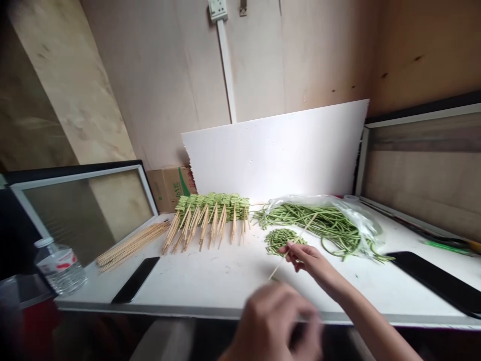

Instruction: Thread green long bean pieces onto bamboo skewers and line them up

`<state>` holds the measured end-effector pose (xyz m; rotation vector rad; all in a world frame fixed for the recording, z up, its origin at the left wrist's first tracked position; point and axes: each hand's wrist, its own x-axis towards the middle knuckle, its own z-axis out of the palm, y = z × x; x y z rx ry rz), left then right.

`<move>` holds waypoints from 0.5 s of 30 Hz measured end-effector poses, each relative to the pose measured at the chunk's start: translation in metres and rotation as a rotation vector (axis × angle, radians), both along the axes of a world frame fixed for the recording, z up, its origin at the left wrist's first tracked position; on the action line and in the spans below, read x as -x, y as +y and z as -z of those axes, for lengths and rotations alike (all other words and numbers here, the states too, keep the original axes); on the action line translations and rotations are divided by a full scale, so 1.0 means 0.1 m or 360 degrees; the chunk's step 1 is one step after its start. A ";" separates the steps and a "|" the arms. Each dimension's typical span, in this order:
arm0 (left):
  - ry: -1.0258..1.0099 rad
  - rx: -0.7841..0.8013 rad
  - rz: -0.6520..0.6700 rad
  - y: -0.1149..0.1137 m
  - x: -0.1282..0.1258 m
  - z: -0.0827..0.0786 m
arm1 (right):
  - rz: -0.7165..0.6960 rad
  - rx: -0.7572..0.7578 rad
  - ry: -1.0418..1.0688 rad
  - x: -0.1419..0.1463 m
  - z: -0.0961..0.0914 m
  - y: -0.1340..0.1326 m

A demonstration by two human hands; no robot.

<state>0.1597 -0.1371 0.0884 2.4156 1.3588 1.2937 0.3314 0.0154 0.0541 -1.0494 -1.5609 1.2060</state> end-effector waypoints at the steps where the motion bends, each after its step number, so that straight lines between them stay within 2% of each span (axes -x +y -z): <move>1: -0.0021 0.0057 -0.0062 0.10 0.05 -0.03 | -0.0085 0.0037 0.0055 0.05 -0.02 -0.04; 4: 0.0039 0.0265 -0.0332 0.42 0.25 -0.06 | -0.0151 0.0041 0.0106 0.20 -0.05 -0.11; 6: 0.0065 0.0499 -0.0356 0.57 0.35 -0.03 | -0.0154 0.0012 0.0074 0.28 -0.04 -0.14; 8: 0.0039 0.0616 -0.0325 0.63 0.39 0.03 | -0.0167 -0.0015 0.0042 0.35 -0.03 -0.17; 12: -0.0057 0.0577 -0.0304 0.64 0.39 0.20 | -0.0208 -0.0006 0.0008 0.44 0.02 -0.22; 15: -0.0199 0.0387 -0.0413 0.65 0.44 0.32 | -0.0239 -0.0042 0.0015 0.48 0.07 -0.23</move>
